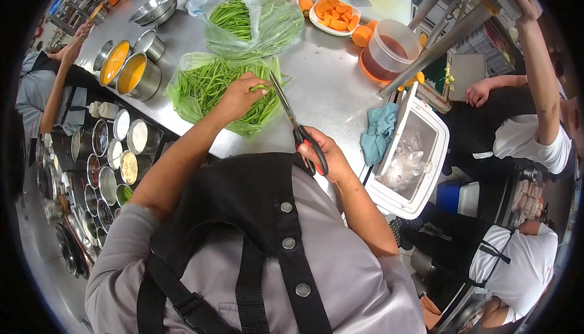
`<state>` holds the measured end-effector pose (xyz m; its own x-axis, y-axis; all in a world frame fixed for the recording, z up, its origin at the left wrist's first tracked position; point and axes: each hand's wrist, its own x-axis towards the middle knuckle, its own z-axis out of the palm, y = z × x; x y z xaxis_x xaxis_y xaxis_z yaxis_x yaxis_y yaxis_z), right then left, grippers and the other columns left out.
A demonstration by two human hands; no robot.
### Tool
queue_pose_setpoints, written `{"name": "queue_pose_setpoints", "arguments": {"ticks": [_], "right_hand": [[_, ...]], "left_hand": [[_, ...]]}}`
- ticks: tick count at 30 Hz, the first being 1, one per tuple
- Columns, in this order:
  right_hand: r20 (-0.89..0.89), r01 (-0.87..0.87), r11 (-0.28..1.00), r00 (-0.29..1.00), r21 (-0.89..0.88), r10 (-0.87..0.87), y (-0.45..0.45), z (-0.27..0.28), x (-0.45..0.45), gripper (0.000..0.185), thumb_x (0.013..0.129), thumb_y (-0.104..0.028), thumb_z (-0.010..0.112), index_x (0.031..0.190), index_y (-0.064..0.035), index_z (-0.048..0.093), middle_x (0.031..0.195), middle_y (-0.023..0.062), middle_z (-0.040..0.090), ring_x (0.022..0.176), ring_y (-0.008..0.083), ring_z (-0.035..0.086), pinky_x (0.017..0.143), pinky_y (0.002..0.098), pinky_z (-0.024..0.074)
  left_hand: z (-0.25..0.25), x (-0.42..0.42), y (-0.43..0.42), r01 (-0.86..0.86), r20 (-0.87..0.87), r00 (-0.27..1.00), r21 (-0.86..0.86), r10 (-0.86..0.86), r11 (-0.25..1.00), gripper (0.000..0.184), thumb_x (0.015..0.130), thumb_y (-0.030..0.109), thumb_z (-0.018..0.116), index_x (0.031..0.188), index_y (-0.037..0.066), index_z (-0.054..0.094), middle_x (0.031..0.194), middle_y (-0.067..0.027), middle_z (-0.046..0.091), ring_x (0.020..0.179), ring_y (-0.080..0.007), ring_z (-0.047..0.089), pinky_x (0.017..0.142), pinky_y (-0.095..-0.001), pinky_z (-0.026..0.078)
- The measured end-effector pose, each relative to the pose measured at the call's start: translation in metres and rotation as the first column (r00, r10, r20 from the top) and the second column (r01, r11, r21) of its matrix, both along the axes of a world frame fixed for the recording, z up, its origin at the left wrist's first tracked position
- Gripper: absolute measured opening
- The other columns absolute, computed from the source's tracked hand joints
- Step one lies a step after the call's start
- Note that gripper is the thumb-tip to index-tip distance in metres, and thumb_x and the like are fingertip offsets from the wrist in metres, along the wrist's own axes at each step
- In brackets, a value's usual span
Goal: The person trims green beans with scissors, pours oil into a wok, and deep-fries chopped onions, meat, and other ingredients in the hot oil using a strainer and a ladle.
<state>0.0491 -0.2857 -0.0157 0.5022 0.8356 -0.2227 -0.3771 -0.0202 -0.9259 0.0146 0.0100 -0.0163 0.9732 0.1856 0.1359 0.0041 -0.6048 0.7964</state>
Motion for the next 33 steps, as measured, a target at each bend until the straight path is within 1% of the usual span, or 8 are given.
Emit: {"name": "queue_pose_setpoints", "arguments": {"ticks": [4, 6, 15, 18, 20, 26, 30, 33], "right_hand": [[0.099, -0.039, 0.997, 0.994, -0.074, 0.047, -0.004, 0.01, 0.004, 0.07, 0.089, -0.043, 0.074, 0.14, -0.0012, 0.05, 0.085, -0.0035, 0.055, 0.076, 0.0065, 0.051, 0.067, 0.0198, 0.0409], [0.184, -0.037, 0.996, 0.982, -0.077, 0.051, -0.005, 0.011, 0.005, 0.066, 0.088, -0.026, 0.077, 0.143, -0.0041, 0.048, 0.08, -0.0055, 0.051, 0.069, 0.0049, 0.047, 0.065, 0.0198, 0.0388], [0.293, -0.079, 0.994, 0.951, -0.074, 0.097, 0.003, 0.012, 0.008, 0.073, 0.083, -0.025, 0.081, 0.145, -0.0052, 0.048, 0.076, -0.0059, 0.047, 0.068, 0.0054, 0.044, 0.063, 0.0215, 0.0359], [0.31, -0.078, 0.994, 0.946, -0.078, 0.098, 0.007, 0.018, 0.008, 0.073, 0.083, -0.026, 0.081, 0.144, -0.0048, 0.048, 0.075, -0.006, 0.045, 0.068, 0.0055, 0.043, 0.062, 0.0217, 0.0347], [0.309, -0.087, 0.994, 0.945, -0.068, 0.104, 0.007, 0.017, 0.008, 0.073, 0.083, -0.026, 0.081, 0.144, -0.0045, 0.048, 0.075, -0.006, 0.045, 0.067, 0.0056, 0.043, 0.062, 0.0217, 0.0345], [0.335, -0.133, 0.987, 0.929, -0.09, 0.156, 0.006, 0.021, 0.01, 0.073, 0.081, -0.024, 0.082, 0.143, -0.0029, 0.049, 0.075, -0.0055, 0.046, 0.067, 0.0064, 0.043, 0.061, 0.0229, 0.0351], [0.507, -0.15, 0.968, 0.83, -0.199, 0.233, 0.008, 0.039, 0.014, 0.076, 0.077, -0.02, 0.084, 0.141, -0.0007, 0.049, 0.076, -0.0038, 0.048, 0.068, 0.0084, 0.043, 0.062, 0.0244, 0.0383], [0.486, -0.155, 0.972, 0.846, -0.174, 0.222, 0.013, 0.046, 0.012, 0.077, 0.075, -0.017, 0.085, 0.141, -0.0003, 0.05, 0.078, -0.0022, 0.051, 0.07, 0.0093, 0.044, 0.064, 0.0249, 0.0404]], "left_hand": [[0.015, -0.006, 0.006, -0.007, 0.047, 0.999, 0.057, 0.004, 0.998, 0.021, 0.093, 0.012, 0.066, 0.11, 0.001, 0.068, 0.094, -0.0133, 0.059, 0.09, -0.0287, 0.06, 0.083, -0.0354, 0.047], [0.026, -0.011, 0.008, 0.003, 0.023, 1.0, 0.112, -0.006, 0.994, 0.02, 0.093, 0.012, 0.065, 0.109, 0.001, 0.068, 0.096, -0.0144, 0.06, 0.091, -0.0305, 0.06, 0.083, -0.0365, 0.047], [0.045, -0.019, 0.011, 0.011, -0.147, 0.989, 0.133, 0.009, 0.991, 0.026, 0.095, 0.023, 0.064, 0.102, -0.002, 0.065, 0.092, -0.0192, 0.062, 0.084, -0.034, 0.061, 0.078, -0.0412, 0.047], [0.045, -0.019, 0.013, 0.011, -0.216, 0.976, 0.148, 0.022, 0.989, 0.033, 0.097, 0.03, 0.061, 0.097, -0.002, 0.065, 0.078, -0.0178, 0.058, 0.072, -0.0308, 0.057, 0.07, -0.0417, 0.046], [0.05, -0.022, 0.011, 0.024, -0.251, 0.968, 0.122, 0.007, 0.992, 0.037, 0.098, 0.035, 0.06, 0.089, -0.001, 0.066, 0.065, -0.0124, 0.053, 0.061, -0.0228, 0.05, 0.062, -0.0386, 0.043], [0.054, -0.029, 0.015, 0.004, -0.393, 0.919, -0.062, -0.029, 0.998, 0.042, 0.097, 0.037, 0.062, 0.073, 0.002, 0.061, 0.06, -0.0051, 0.052, 0.055, -0.0147, 0.043, 0.055, -0.0341, 0.038], [0.06, -0.03, 0.021, 0.047, -0.442, 0.894, -0.062, -0.07, 0.997, 0.043, 0.096, 0.037, 0.064, 0.07, 0.002, 0.06, 0.06, -0.0049, 0.051, 0.056, -0.015, 0.044, 0.055, -0.0344, 0.038], [0.068, -0.033, 0.021, 0.073, -0.462, 0.881, -0.081, -0.102, 0.994, 0.044, 0.095, 0.037, 0.066, 0.068, 0.002, 0.06, 0.059, -0.0047, 0.052, 0.055, -0.0149, 0.045, 0.055, -0.0343, 0.039]]}}
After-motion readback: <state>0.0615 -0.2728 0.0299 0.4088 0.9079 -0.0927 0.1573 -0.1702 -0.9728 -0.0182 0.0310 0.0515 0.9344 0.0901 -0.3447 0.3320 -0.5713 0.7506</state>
